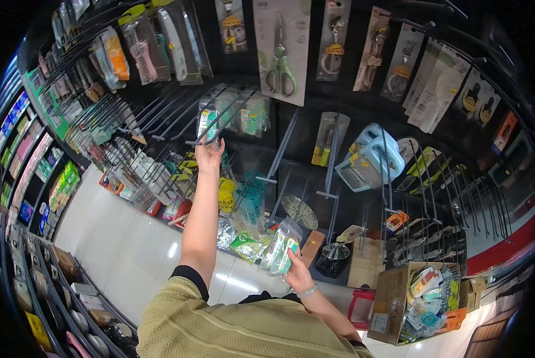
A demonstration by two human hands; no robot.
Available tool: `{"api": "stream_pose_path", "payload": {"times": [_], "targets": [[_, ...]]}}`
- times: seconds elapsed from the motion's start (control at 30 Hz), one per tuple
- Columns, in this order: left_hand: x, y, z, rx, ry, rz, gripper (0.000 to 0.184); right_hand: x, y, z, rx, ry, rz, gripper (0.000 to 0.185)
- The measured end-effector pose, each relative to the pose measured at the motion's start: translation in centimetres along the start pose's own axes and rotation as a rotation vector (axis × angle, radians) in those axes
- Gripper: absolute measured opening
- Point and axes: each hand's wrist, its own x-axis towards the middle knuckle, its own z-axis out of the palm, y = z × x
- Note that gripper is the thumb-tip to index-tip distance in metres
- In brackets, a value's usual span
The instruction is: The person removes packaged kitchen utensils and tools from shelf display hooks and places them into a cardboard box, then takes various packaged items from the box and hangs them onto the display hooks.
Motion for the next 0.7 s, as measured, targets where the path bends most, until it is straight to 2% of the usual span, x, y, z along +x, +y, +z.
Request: {"api": "stream_pose_path", "payload": {"times": [0.1, 0.2, 0.23, 0.33, 0.4, 0.47, 0.53, 0.6, 0.63, 0.7], "targets": [[0.8, -1.0, 1.2, 0.024, 0.033, 0.010, 0.034, 0.0, -0.9, -0.2, 0.001, -0.004, -0.029, 0.054], [0.3, -0.8, 1.1, 0.014, 0.052, -0.072, 0.036, -0.1, -1.5, 0.2, -0.077, -0.032, -0.056, 0.058], [-1.0, -0.5, 1.5, 0.118, 0.136, -0.068, 0.036, 0.0, -1.7, 0.7, -0.116, -0.045, -0.064, 0.058], [-3.7, -1.3, -1.2, 0.457, 0.376, 0.123, 0.032, 0.8, -2.0, 1.9, -0.170, -0.051, -0.106, 0.060], [-9.7, -1.4, -1.4, 0.570, 0.061, 0.062, 0.034, 1.7, -2.1, 3.0, -0.205, -0.075, -0.114, 0.058], [-15.9, -0.7, 0.5, 0.727, -0.170, -0.210, 0.034, 2.8, -1.8, 3.8, -0.255, -0.097, -0.132, 0.056], [-19.5, -0.7, 1.0, 0.809, -0.276, -0.488, 0.036, 3.7, -1.5, 5.4, -0.321, -0.113, -0.149, 0.054], [-21.9, -1.4, 0.0, 0.897, -0.371, -0.332, 0.029, 4.7, -1.0, 6.5, -0.387, -0.142, -0.184, 0.053], [-22.2, -1.2, -0.4, 1.068, -0.438, -0.228, 0.025, 5.1, -0.7, 7.0, -0.394, -0.149, -0.187, 0.051], [-22.6, -0.8, -0.8, 1.060, -0.393, -0.142, 0.021, 5.4, -0.3, 8.2, -0.395, -0.164, -0.177, 0.050]]}}
